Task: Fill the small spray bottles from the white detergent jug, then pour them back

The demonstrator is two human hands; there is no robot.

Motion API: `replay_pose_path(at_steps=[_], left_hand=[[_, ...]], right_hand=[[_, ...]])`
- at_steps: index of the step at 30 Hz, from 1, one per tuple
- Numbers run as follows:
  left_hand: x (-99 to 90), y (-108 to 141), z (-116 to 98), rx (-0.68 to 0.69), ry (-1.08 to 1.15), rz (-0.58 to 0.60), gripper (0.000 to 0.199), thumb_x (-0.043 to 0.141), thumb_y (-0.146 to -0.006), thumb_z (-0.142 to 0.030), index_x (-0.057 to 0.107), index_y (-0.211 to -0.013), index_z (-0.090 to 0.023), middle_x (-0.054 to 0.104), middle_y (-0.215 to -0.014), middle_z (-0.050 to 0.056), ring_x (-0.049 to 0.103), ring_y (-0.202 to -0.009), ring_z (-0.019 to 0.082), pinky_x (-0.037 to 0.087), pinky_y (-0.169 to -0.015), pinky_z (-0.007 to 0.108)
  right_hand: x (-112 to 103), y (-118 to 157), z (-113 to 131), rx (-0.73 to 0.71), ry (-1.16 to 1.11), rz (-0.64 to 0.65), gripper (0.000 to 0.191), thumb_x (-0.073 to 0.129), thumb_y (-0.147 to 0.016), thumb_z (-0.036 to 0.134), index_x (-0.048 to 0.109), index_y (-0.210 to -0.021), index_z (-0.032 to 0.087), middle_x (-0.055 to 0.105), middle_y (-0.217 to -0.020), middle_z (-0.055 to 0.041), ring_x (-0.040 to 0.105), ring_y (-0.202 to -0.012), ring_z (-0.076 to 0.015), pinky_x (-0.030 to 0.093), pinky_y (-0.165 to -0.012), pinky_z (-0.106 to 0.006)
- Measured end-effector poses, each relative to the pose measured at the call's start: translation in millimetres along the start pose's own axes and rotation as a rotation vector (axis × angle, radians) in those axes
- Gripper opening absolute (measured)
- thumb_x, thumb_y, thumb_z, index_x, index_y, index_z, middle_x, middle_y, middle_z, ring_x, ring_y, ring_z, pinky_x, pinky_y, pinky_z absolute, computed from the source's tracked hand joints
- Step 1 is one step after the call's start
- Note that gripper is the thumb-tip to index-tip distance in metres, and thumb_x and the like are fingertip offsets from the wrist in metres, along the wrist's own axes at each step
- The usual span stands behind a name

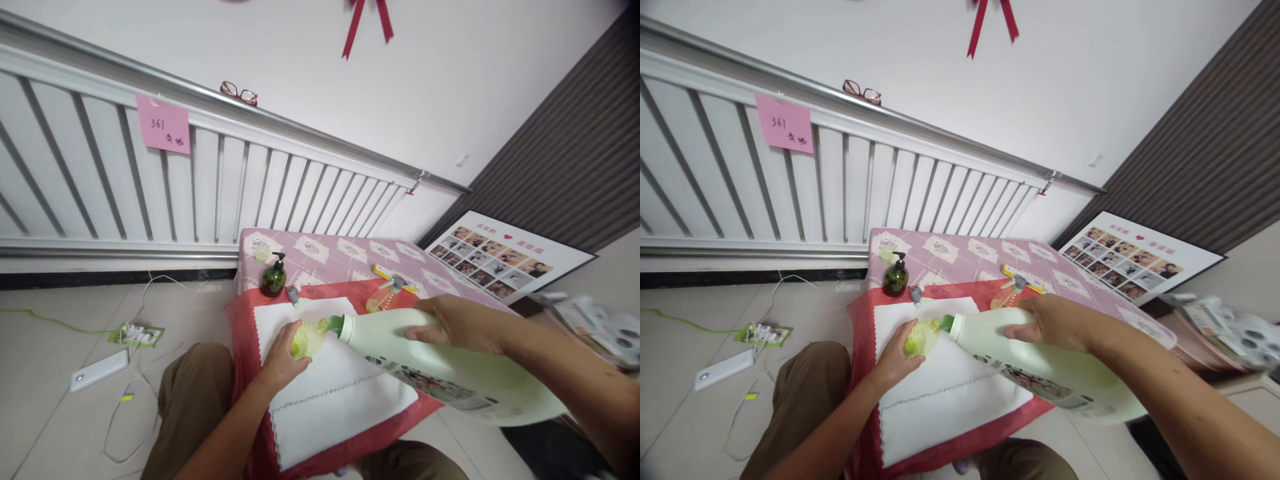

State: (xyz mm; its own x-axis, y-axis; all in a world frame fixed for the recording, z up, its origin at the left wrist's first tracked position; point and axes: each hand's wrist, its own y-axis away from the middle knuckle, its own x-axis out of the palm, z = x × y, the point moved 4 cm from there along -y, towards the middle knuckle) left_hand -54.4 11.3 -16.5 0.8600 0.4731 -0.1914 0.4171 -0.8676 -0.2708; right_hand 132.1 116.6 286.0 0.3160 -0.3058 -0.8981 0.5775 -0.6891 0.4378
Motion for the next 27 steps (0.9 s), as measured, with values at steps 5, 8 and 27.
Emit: replay_pose_path(at_steps=[5, 8, 27], left_hand=[[0.4, -0.1, 1.2, 0.009, -0.003, -0.001, 0.082, 0.070, -0.066, -0.014, 0.038, -0.141, -0.023, 0.045, -0.142, 0.010, 0.041, -0.136, 0.025, 0.030, -0.117, 0.042], [0.5, 0.0, 2.7, 0.013, 0.001, 0.000, 0.082, 0.071, -0.066, -0.015, 0.039, -0.141, -0.025, 0.046, -0.142, 0.009, 0.041, -0.136, 0.025, 0.030, -0.117, 0.042], [0.2, 0.7, 2.5, 0.014, 0.031, -0.018, 0.083, 0.072, -0.065, -0.013, 0.041, -0.141, -0.029, 0.047, -0.141, 0.008, 0.042, -0.135, 0.026, 0.031, -0.117, 0.044]], right_hand=[[-0.2, 0.0, 0.2, -0.008, 0.005, -0.001, 0.047, 0.053, -0.081, 0.064, 0.065, -0.091, 0.020, 0.075, -0.090, -0.0103, 0.070, -0.083, -0.0296, 0.050, -0.069, -0.034], [-0.9, 1.3, 1.5, -0.002, -0.004, 0.004, 0.048, 0.053, -0.080, 0.065, 0.065, -0.091, 0.020, 0.076, -0.090, -0.0099, 0.070, -0.084, -0.0301, 0.050, -0.070, -0.035], [-3.3, 2.2, 4.3, 0.031, 0.015, 0.010, 0.045, 0.053, -0.079, 0.063, 0.063, -0.089, 0.020, 0.075, -0.091, -0.0109, 0.069, -0.084, -0.0302, 0.050, -0.071, -0.037]])
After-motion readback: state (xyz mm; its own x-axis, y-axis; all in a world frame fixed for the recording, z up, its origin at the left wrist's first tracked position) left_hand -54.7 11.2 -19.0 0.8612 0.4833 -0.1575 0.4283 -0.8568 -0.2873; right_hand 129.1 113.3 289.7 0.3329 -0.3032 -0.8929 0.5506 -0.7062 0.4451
